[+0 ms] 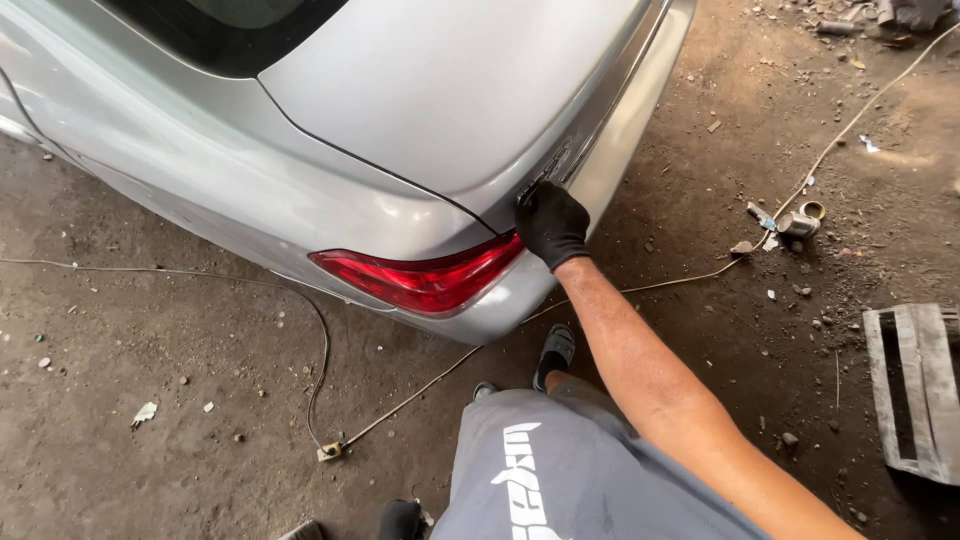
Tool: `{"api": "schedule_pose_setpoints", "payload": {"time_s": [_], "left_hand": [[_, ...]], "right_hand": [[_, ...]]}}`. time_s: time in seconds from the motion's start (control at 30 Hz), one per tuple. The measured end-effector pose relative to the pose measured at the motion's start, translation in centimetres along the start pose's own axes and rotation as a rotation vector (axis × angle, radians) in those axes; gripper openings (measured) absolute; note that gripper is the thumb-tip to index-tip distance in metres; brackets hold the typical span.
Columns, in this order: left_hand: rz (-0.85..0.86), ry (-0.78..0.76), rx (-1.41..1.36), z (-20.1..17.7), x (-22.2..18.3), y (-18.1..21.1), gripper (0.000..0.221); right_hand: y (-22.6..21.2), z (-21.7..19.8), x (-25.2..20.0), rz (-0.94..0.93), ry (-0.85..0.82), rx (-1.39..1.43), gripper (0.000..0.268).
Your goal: Removing car emblems from the rear trunk lid using a thin wire or string to saw through the adhesive.
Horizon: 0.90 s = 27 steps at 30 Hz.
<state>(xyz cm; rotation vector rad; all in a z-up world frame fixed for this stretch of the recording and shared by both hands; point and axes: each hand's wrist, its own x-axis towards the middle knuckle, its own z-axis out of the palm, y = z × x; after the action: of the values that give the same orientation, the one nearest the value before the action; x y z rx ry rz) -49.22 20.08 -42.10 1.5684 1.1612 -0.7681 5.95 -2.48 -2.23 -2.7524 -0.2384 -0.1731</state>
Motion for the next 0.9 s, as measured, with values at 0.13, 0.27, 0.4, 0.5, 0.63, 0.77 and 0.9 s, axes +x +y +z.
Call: {"api": "schedule_pose_setpoints", "payload": {"time_s": [0.13, 0.27, 0.4, 0.5, 0.63, 0.77, 0.9], "left_hand": [[0.045, 0.029, 0.079, 0.4, -0.6, -2.1, 0.036], [-0.103, 0.035, -0.037, 1.9, -2.2, -3.8, 0.039], [-0.138, 0.014, -0.136, 2.6, -2.0, -3.1, 0.035], [-0.192, 0.005, -0.388, 3.5, -1.8, -2.9, 0.03], [-0.203, 0.066, -0.418, 2.5, -1.2, -1.5, 0.027], [-0.21, 0.08, -0.404, 1.4, -1.0, -1.0, 0.028], [-0.222, 0.075, -0.389, 1.2, -1.5, -0.1, 0.028]], "right_hand": [[3.6, 1.9, -0.5, -0.102, 0.029, 0.055, 0.02], [6.3, 2.9, -1.9, -0.02, 0.103, 0.497, 0.02], [5.0, 1.7, -1.3, 0.162, -0.051, 0.669, 0.022], [3.6, 0.4, -0.7, 0.165, -0.102, 0.555, 0.022], [2.8, 0.3, -0.3, 0.094, -0.144, 0.385, 0.027], [2.9, 1.0, 0.2, 0.141, -0.149, 0.386, 0.027], [3.5, 3.2, 0.7, 0.091, -0.092, 0.266, 0.03]]}}
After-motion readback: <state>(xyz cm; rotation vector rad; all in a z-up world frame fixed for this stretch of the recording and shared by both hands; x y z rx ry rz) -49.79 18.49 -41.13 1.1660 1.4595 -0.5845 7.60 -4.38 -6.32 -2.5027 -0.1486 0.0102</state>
